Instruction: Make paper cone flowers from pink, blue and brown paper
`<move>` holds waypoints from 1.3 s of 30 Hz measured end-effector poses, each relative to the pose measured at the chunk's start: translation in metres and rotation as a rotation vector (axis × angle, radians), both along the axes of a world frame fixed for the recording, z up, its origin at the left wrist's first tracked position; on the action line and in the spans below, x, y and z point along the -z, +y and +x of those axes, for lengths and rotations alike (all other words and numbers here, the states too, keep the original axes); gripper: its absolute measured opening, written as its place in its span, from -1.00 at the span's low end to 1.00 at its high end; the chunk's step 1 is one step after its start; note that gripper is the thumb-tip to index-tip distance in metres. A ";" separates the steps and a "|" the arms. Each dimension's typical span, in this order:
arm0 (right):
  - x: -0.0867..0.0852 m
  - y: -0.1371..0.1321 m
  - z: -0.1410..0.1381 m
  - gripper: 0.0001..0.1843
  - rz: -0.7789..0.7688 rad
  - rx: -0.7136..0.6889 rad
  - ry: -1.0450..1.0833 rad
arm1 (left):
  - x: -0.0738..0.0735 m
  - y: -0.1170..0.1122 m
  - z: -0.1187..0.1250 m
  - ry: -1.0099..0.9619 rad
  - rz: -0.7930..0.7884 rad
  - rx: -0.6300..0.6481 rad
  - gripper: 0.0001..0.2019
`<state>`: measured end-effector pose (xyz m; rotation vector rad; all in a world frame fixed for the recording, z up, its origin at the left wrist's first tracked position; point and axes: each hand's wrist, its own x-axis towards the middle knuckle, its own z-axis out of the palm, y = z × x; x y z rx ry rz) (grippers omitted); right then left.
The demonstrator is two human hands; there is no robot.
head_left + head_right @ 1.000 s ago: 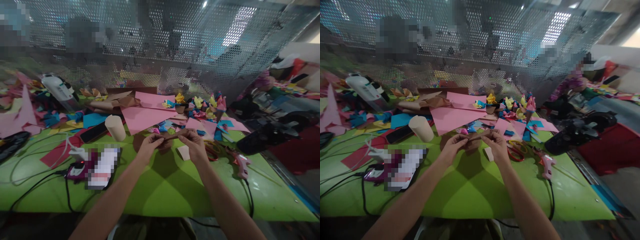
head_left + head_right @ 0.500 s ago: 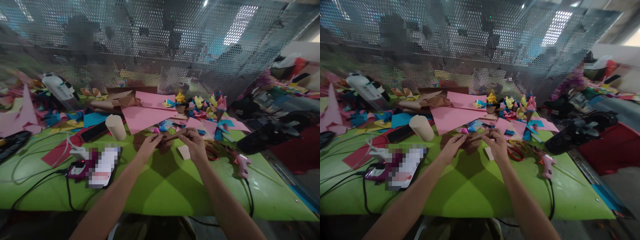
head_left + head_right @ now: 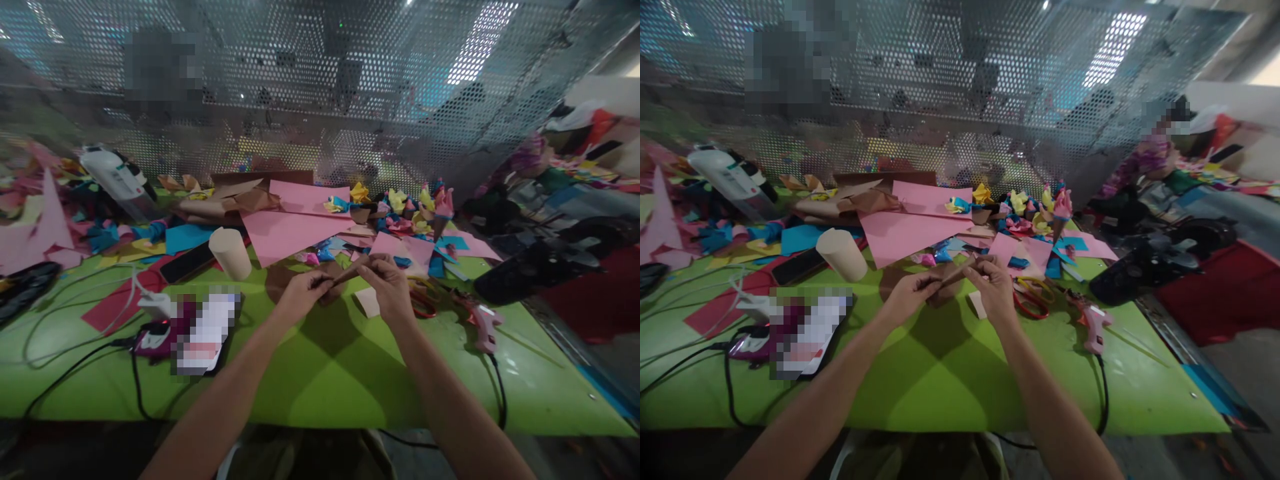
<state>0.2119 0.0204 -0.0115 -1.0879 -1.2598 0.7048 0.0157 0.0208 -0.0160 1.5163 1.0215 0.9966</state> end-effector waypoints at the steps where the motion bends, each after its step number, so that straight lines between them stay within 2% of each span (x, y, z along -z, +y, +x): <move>1: 0.000 0.000 -0.001 -0.64 -0.001 -0.002 0.003 | -0.001 -0.001 0.000 0.032 0.021 -0.008 -0.83; 5: -0.001 -0.002 -0.003 -0.65 0.008 0.011 0.001 | -0.006 -0.005 -0.001 0.203 0.187 -0.074 -0.87; 9: 0.000 -0.002 -0.003 -0.64 0.004 0.052 0.004 | -0.006 -0.009 0.002 0.331 0.304 -0.085 -0.82; 15: 0.003 -0.002 -0.001 -0.65 -0.005 0.131 0.007 | 0.001 -0.013 0.009 0.362 0.389 -0.107 -0.78; 21: 0.002 -0.003 -0.004 -0.60 -0.015 0.113 0.020 | 0.013 -0.012 0.007 0.507 0.523 -0.146 -0.78; 24: 0.002 -0.003 -0.005 -0.60 -0.016 0.099 0.060 | 0.015 -0.012 0.006 0.557 0.557 -0.161 -0.76; 28: 0.003 -0.002 -0.004 -0.62 -0.013 0.103 0.034 | 0.006 -0.013 0.007 0.520 0.446 -0.135 -0.80; 31: 0.001 -0.003 -0.004 -0.60 0.003 0.107 0.012 | -0.001 -0.012 0.008 0.341 0.244 -0.074 -0.75; 35: -0.001 -0.003 -0.005 -0.64 0.019 0.051 0.029 | 0.001 -0.009 0.008 0.055 -0.038 0.013 -0.74; 39: -0.001 -0.003 -0.005 -0.70 0.022 0.051 0.011 | 0.005 -0.006 0.008 -0.035 -0.138 0.060 -0.81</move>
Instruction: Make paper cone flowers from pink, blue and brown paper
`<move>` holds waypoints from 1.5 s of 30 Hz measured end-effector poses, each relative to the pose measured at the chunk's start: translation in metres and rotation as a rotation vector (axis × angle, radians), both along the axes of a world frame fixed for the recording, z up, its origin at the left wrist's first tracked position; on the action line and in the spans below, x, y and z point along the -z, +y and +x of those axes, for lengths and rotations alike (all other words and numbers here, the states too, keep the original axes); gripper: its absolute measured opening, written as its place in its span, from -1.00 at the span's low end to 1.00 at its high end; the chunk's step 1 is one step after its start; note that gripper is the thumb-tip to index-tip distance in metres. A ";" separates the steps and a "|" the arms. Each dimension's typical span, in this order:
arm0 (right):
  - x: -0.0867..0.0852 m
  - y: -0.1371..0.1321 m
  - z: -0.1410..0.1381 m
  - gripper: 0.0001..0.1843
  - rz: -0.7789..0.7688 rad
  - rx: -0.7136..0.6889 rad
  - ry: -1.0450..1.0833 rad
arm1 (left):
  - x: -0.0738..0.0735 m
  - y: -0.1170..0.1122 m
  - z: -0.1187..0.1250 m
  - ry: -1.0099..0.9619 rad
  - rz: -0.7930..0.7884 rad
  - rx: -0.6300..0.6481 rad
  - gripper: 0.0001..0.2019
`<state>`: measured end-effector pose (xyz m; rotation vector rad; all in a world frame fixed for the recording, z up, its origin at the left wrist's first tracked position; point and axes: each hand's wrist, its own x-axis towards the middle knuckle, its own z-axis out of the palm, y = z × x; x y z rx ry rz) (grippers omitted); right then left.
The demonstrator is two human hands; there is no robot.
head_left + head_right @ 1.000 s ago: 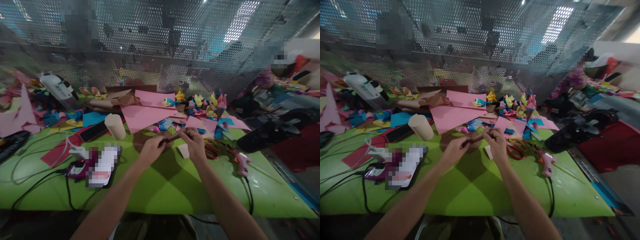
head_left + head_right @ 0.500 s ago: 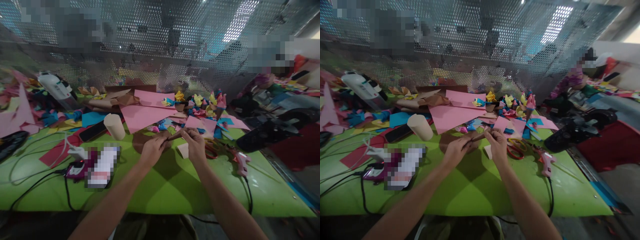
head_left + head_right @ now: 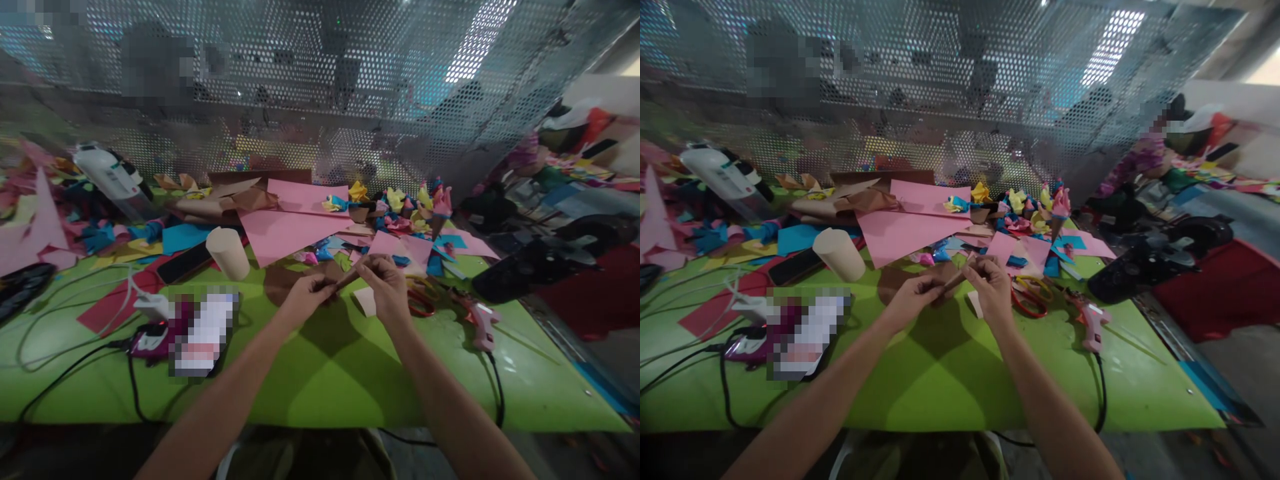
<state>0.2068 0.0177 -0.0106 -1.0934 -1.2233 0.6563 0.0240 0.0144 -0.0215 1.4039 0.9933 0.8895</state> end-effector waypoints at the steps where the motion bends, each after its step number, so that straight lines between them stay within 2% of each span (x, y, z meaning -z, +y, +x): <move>1: 0.000 0.000 0.000 -0.71 0.002 0.011 -0.010 | 0.000 0.000 0.000 0.022 0.014 -0.001 -0.83; 4: 0.002 -0.001 0.000 -0.71 0.020 0.058 -0.042 | -0.002 -0.002 0.000 0.172 0.153 -0.034 -0.87; 10: 0.003 -0.004 -0.001 -0.66 0.056 0.164 -0.081 | -0.003 -0.009 0.005 0.470 0.512 -0.097 -0.75; 16: 0.001 -0.005 -0.004 -0.63 0.063 0.191 -0.052 | 0.002 -0.011 0.008 0.620 0.646 -0.077 -0.79; 21: 0.002 -0.003 -0.004 -0.61 0.019 0.149 0.027 | 0.009 -0.009 0.006 0.618 0.705 -0.128 -0.77; 24: 0.002 -0.001 -0.003 -0.62 0.005 0.098 0.049 | 0.010 -0.007 0.003 0.577 0.684 -0.166 -0.78; 28: -0.001 -0.001 -0.002 -0.68 0.002 0.065 0.004 | 0.004 -0.005 -0.001 0.534 0.534 -0.187 -0.75; 30: -0.002 -0.003 -0.002 -0.68 0.005 0.056 -0.046 | 0.000 -0.004 -0.003 0.519 0.452 -0.163 -0.73; 33: -0.003 -0.008 -0.004 -0.67 0.013 0.012 -0.136 | -0.004 -0.005 -0.002 0.446 0.414 -0.084 -0.64; 36: -0.004 -0.012 -0.009 -0.68 0.014 -0.055 -0.209 | -0.004 -0.005 0.001 0.335 0.384 0.006 -0.49; 38: -0.005 -0.015 -0.013 -0.71 0.008 -0.117 -0.229 | -0.001 -0.005 0.003 0.277 0.304 0.048 -0.47; 41: -0.007 -0.015 -0.013 -0.80 0.013 -0.198 -0.243 | 0.000 -0.005 0.003 0.192 0.190 0.051 -0.49; 45: -0.007 -0.012 -0.004 -0.79 0.039 -0.193 -0.279 | -0.005 -0.005 0.001 0.072 0.160 0.021 -0.49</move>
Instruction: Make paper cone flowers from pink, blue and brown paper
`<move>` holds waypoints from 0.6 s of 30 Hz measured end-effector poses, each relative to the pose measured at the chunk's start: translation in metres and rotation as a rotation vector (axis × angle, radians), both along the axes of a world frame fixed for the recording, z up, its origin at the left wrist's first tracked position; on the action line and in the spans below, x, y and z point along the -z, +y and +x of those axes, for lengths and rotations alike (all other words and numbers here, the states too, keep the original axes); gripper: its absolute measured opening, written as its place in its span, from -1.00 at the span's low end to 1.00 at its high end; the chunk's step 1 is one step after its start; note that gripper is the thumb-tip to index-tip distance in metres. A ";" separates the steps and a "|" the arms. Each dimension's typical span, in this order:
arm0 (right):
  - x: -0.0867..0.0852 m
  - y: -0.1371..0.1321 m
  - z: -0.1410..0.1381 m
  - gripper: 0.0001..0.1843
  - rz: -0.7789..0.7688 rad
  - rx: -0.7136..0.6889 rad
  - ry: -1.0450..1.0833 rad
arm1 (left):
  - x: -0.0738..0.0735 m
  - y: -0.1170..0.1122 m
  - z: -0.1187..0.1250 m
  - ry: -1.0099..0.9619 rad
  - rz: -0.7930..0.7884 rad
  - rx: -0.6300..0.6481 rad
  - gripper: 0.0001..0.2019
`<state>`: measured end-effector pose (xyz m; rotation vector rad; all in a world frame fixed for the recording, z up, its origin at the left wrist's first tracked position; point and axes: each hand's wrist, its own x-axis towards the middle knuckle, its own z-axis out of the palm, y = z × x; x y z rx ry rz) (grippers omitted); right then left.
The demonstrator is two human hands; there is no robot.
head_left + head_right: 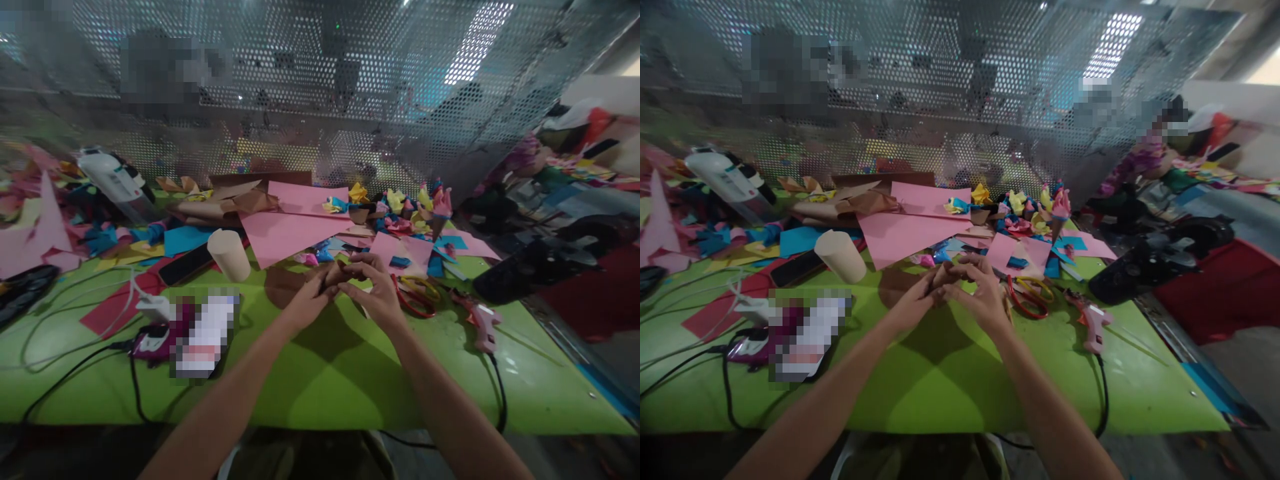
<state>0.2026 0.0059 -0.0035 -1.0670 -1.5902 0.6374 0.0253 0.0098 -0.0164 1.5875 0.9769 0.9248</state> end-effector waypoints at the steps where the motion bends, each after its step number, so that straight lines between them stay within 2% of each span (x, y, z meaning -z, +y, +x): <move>1: 0.001 0.001 0.002 -0.78 0.002 -0.006 -0.016 | -0.002 0.000 0.000 -0.018 -0.012 0.006 -0.49; 7: 0.003 0.004 0.004 -0.87 -0.021 -0.062 -0.025 | 0.001 0.001 0.001 -0.032 -0.033 0.033 -0.45; 14: 0.002 0.003 -0.002 -0.77 -0.061 -0.047 0.056 | 0.005 0.002 0.000 0.182 0.040 0.024 -0.57; 18: 0.003 0.003 -0.002 -0.82 -0.087 -0.077 0.061 | 0.003 0.001 -0.001 0.262 0.060 0.002 -0.59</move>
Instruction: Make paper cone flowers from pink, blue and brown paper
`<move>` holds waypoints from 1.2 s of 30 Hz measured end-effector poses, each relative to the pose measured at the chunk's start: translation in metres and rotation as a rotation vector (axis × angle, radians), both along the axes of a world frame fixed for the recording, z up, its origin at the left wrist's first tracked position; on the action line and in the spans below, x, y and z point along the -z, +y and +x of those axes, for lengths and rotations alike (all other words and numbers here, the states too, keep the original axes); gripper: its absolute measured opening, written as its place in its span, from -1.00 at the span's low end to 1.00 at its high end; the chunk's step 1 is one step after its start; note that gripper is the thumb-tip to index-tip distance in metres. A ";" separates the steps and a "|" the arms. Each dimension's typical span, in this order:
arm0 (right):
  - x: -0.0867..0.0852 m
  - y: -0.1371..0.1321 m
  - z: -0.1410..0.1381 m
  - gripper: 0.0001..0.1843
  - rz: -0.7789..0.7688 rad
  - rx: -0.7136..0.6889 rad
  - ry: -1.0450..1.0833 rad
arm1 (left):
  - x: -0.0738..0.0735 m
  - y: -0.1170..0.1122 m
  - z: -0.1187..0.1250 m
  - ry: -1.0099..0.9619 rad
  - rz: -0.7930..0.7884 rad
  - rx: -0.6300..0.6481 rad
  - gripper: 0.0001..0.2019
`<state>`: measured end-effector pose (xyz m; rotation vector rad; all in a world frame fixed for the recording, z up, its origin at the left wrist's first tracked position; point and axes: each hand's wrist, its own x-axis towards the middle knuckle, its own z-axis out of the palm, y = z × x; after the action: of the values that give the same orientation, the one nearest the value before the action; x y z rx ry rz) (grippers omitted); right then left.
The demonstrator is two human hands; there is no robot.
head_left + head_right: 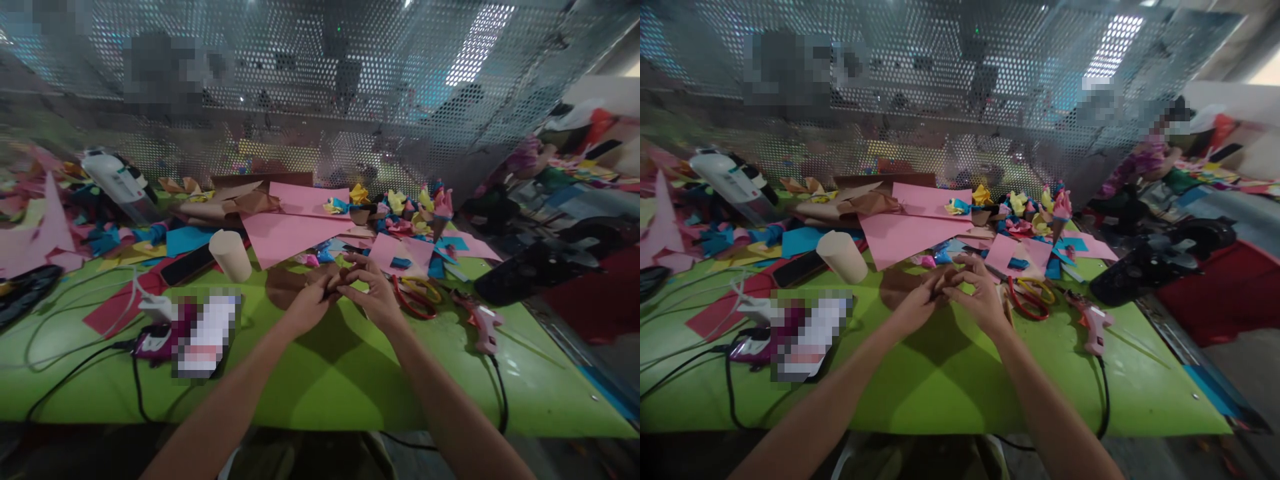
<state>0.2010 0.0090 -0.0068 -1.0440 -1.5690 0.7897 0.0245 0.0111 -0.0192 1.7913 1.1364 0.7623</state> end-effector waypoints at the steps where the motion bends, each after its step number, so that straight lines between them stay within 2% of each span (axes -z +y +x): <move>1: 0.000 0.000 0.000 -0.83 -0.002 -0.009 0.006 | 0.000 0.000 0.000 0.012 0.001 -0.014 -0.59; 6: 0.001 0.001 0.000 -0.85 0.007 -0.030 0.030 | 0.002 0.002 -0.001 0.019 -0.008 -0.035 -0.57; 10: 0.000 0.000 0.000 -0.85 0.020 -0.011 0.003 | 0.004 0.003 0.000 -0.055 -0.024 -0.016 -0.55; 14: 0.000 0.001 0.002 -0.82 0.023 0.027 0.037 | 0.002 0.002 0.000 -0.203 -0.103 0.016 -0.55; 18: 0.005 0.004 0.004 -0.82 -0.015 0.080 0.159 | -0.002 0.000 -0.004 -0.317 -0.214 -0.089 -0.62; 21: 0.008 0.007 0.004 -0.80 -0.049 0.106 0.246 | -0.002 -0.001 -0.005 -0.377 -0.320 -0.137 -0.57; 24: 0.008 0.009 0.005 -0.78 -0.058 0.132 0.302 | -0.002 0.000 -0.005 -0.440 -0.447 -0.101 -0.46; 27: 0.006 0.010 0.006 -0.79 -0.043 0.159 0.332 | -0.003 0.001 -0.004 -0.504 -0.503 -0.034 -0.44; 32: 0.003 0.009 0.004 -0.80 -0.036 0.174 0.351 | -0.007 -0.001 -0.003 -0.573 -0.542 0.003 -0.46; 36: 0.002 0.008 0.004 -0.81 -0.023 0.193 0.329 | -0.009 -0.003 -0.003 -0.531 -0.517 0.019 -0.47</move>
<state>0.2053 0.0165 -0.0083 -1.0070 -1.1651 0.8016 0.0217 0.0076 -0.0101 1.0805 0.8539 0.7832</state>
